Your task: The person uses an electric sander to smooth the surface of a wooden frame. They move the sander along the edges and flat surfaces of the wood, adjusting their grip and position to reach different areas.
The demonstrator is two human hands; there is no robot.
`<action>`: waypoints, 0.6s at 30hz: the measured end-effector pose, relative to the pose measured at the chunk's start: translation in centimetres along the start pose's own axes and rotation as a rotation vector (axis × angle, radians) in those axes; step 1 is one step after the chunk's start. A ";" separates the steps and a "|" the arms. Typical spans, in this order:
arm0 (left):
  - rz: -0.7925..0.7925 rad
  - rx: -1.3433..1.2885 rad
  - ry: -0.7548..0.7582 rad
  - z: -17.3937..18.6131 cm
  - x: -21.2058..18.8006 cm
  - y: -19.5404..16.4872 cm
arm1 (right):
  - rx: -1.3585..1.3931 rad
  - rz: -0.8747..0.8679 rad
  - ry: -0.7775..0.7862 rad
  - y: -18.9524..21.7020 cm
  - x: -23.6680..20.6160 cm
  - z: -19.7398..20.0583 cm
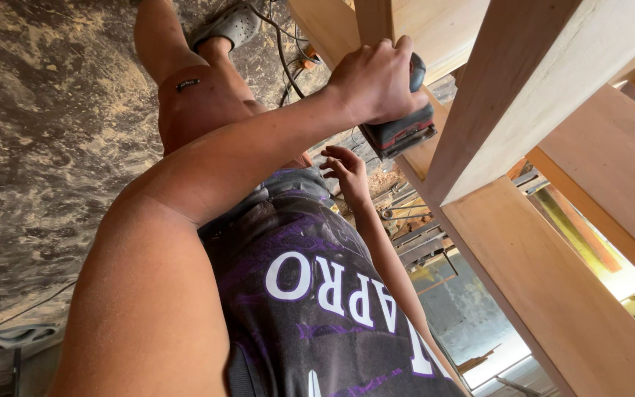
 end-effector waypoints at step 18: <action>-0.028 -0.049 0.081 -0.8 2.0 -2.8 | -0.125 -0.035 -0.028 -0.1 -0.8 0.5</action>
Point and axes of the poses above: each hand's wrist, its own x-axis towards the middle knuckle, its own z-axis out of the back of the hand, y = z × x, the point moved 3 cm from there along x, towards the middle knuckle, and after that the axes turned 9 degrees about x, right-handed, at the moved point
